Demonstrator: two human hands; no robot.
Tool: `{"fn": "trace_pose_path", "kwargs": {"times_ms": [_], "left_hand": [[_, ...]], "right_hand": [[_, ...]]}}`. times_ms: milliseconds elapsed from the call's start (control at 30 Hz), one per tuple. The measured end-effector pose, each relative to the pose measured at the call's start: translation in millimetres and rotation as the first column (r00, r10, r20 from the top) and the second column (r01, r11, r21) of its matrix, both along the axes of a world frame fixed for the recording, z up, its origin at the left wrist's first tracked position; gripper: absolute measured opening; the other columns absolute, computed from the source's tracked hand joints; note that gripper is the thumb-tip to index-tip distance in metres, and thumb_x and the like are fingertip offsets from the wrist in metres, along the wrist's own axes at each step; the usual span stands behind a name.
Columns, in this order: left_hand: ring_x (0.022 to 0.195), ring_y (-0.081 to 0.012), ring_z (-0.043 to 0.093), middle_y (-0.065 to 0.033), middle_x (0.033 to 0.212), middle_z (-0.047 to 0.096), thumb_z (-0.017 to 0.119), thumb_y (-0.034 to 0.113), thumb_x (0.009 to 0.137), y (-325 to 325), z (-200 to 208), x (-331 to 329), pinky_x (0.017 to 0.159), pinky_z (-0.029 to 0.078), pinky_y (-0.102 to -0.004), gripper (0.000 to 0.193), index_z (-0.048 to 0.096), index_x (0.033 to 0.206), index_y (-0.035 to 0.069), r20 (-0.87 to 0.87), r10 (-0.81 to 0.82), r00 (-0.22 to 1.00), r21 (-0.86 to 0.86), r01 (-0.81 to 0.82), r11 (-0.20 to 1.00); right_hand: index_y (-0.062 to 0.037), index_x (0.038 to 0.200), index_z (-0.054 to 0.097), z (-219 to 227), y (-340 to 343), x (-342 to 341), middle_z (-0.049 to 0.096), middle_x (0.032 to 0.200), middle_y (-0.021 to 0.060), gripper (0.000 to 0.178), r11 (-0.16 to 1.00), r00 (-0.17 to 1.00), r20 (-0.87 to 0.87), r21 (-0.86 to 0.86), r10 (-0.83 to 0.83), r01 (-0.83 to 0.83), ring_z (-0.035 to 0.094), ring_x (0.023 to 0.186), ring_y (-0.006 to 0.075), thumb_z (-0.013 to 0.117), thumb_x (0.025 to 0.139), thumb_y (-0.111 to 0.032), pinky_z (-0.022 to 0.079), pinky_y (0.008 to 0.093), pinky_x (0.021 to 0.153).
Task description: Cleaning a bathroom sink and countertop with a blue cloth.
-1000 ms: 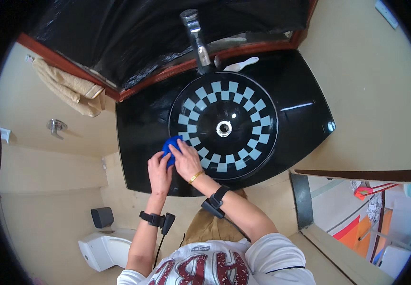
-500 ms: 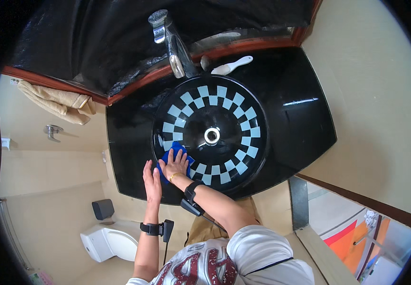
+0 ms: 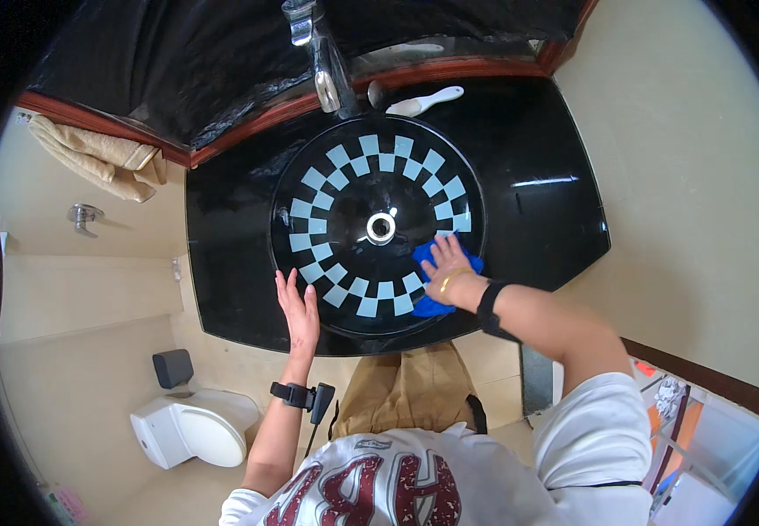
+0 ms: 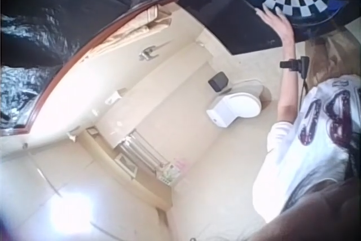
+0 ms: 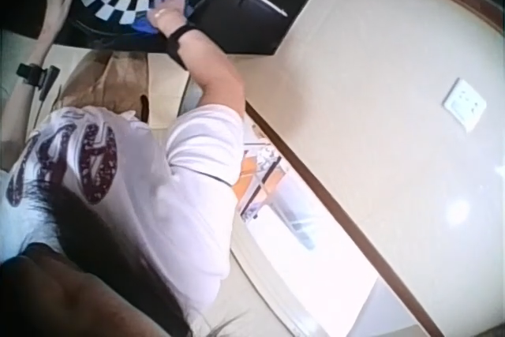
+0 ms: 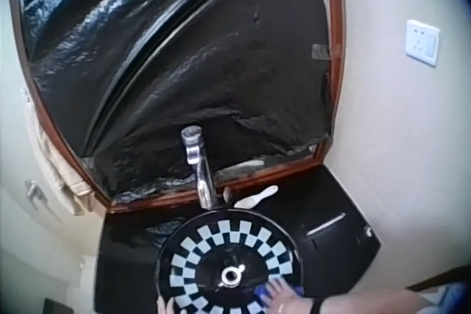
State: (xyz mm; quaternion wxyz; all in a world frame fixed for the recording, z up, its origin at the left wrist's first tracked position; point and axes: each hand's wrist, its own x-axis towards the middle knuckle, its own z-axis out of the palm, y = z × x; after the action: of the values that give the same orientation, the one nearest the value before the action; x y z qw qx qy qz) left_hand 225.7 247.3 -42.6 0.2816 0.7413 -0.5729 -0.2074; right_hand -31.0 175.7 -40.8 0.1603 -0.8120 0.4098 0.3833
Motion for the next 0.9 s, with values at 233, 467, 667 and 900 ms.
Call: {"fn": "trace_pose_path", "kwargs": {"times_ms": [233,467,667,900], "left_hand": [[0.128,-0.0292,0.02,-0.0165,0.139,0.019,0.036,0.026,0.092,5.8,10.4,11.9,0.103,0.02,-0.038,0.041,0.037,0.125,0.002,-0.308,0.116,0.944,-0.008,-0.124,0.992],[0.127,-0.024,0.024,-0.0109,0.138,0.025,0.026,0.041,0.092,-4.7,13.3,30.3,0.102,0.02,-0.035,0.048,0.039,0.125,0.008,-0.634,0.237,0.736,0.092,-0.232,0.968],[0.127,-0.0235,0.023,-0.0105,0.137,0.027,0.026,0.043,0.092,-16.5,12.0,56.8,0.103,0.019,-0.0371,0.053,0.031,0.13,0.007,-0.599,0.205,0.774,0.076,-0.2,0.977],[0.128,-0.0258,0.021,-0.0143,0.138,0.024,0.025,0.044,0.092,-21.2,8.7,65.9,0.104,0.016,-0.0344,0.059,0.023,0.134,0.003,-0.486,0.154,0.86,0.084,-0.129,0.988]], "right_hand": [[-0.0101,0.136,0.019,-26.4,29.6,29.6,0.007,0.143,0.0166,0.059,0.96,0.955,0.166,0.179,-0.247,0.217,0.002,0.132,0.0345,0.028,0.086,-0.039,0.002,0.0455,0.105],[-0.0118,0.137,0.013,-35.2,47.9,160.9,0.008,0.142,0.0169,0.061,0.738,0.584,0.452,0.374,-0.674,0.562,0.006,0.132,0.0331,0.03,0.086,-0.041,0.008,0.0441,0.105],[-0.012,0.137,0.016,-36.6,17.2,243.0,0.012,0.141,0.0176,0.061,0.4,0.187,0.471,0.408,-0.862,0.821,0.01,0.131,0.0342,0.031,0.086,-0.042,0.011,0.0453,0.105],[-0.0083,0.137,0.011,-27.0,-84.3,300.4,0.008,0.141,0.0199,0.062,-0.114,-0.383,0.5,0.486,-0.777,0.867,0.009,0.131,0.035,0.025,0.088,-0.044,0.012,0.0452,0.104]]}}
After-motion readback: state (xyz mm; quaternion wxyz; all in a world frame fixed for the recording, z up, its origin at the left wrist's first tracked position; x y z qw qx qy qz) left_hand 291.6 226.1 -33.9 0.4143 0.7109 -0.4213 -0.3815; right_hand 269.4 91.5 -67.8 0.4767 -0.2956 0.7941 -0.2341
